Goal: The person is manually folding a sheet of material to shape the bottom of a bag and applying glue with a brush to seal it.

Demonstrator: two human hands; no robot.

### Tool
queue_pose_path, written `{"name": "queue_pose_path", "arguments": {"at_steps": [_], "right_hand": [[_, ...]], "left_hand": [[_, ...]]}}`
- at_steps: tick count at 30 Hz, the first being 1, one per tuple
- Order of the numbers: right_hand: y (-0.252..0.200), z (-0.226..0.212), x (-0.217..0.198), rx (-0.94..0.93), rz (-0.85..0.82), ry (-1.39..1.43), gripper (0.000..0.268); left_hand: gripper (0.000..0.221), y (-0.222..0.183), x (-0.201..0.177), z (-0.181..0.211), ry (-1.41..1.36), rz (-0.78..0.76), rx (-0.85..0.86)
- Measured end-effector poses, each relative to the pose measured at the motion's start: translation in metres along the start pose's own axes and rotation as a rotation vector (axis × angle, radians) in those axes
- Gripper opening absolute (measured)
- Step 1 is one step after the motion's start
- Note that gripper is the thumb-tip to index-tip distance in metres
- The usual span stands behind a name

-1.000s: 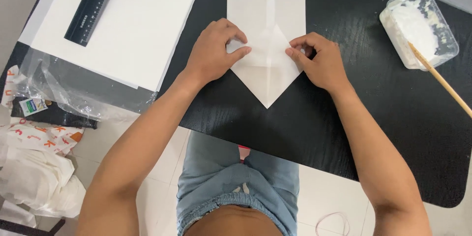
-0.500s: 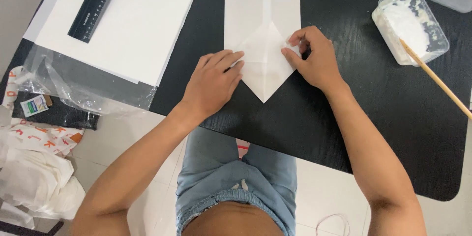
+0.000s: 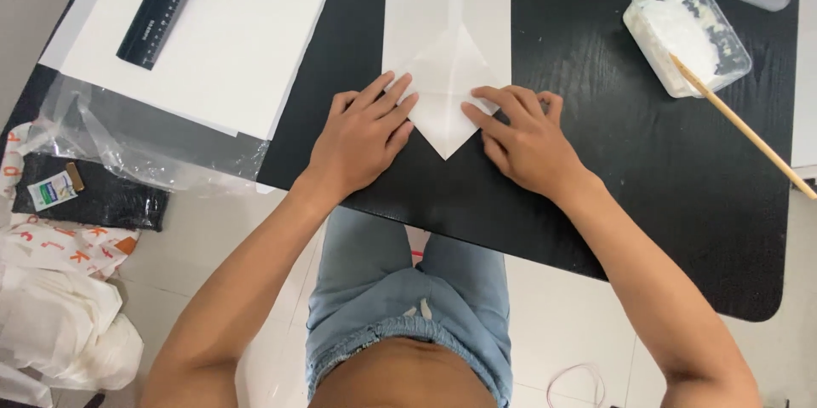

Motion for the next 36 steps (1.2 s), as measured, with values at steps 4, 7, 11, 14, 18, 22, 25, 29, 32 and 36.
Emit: {"name": "queue_pose_path", "arguments": {"at_steps": [4, 7, 11, 14, 18, 22, 25, 29, 32, 36], "right_hand": [[0.007, -0.01, -0.001, -0.024, -0.028, 0.021, 0.036], [0.008, -0.009, 0.005, 0.009, -0.112, 0.034, 0.04], [0.005, -0.006, 0.011, 0.037, -0.155, 0.056, 0.041], [-0.001, -0.001, 0.014, 0.059, -0.17, 0.061, 0.046], [-0.012, -0.004, 0.015, 0.066, -0.191, 0.048, 0.048], [-0.018, -0.015, 0.007, 0.051, -0.223, 0.03, 0.041], [-0.019, -0.02, 0.006, 0.013, -0.203, 0.047, 0.038], [-0.017, -0.026, 0.003, -0.045, -0.167, 0.033, 0.034], [-0.016, -0.027, 0.002, -0.07, -0.151, 0.051, 0.033], [-0.019, -0.03, 0.004, -0.104, -0.156, 0.06, 0.037]], "left_hand": [[0.044, -0.001, -0.004, 0.004, 0.034, -0.003, 0.017], [0.048, 0.0, 0.001, 0.003, 0.061, -0.035, 0.015], [0.052, 0.001, 0.005, 0.004, 0.099, -0.061, 0.022], [0.054, 0.004, 0.005, 0.003, 0.112, -0.091, 0.03], [0.052, 0.005, 0.007, 0.002, 0.107, -0.085, 0.021], [0.049, 0.006, 0.006, 0.001, 0.076, -0.101, 0.019], [0.047, 0.004, 0.006, 0.0, 0.081, -0.08, 0.027], [0.044, 0.003, 0.006, 0.0, 0.045, -0.064, 0.041], [0.042, 0.003, 0.004, 0.0, 0.036, -0.039, 0.048], [0.041, 0.002, 0.004, -0.001, 0.035, -0.036, 0.048]]}}
Point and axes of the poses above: each hand's wrist, its own y-axis towards the middle knuckle, its own x-axis out of the palm, z = x × y, the point moved 7 cm from there along y, towards the middle knuckle, and after that the axes turned 12 degrees about -z, right-handed, at the moved point
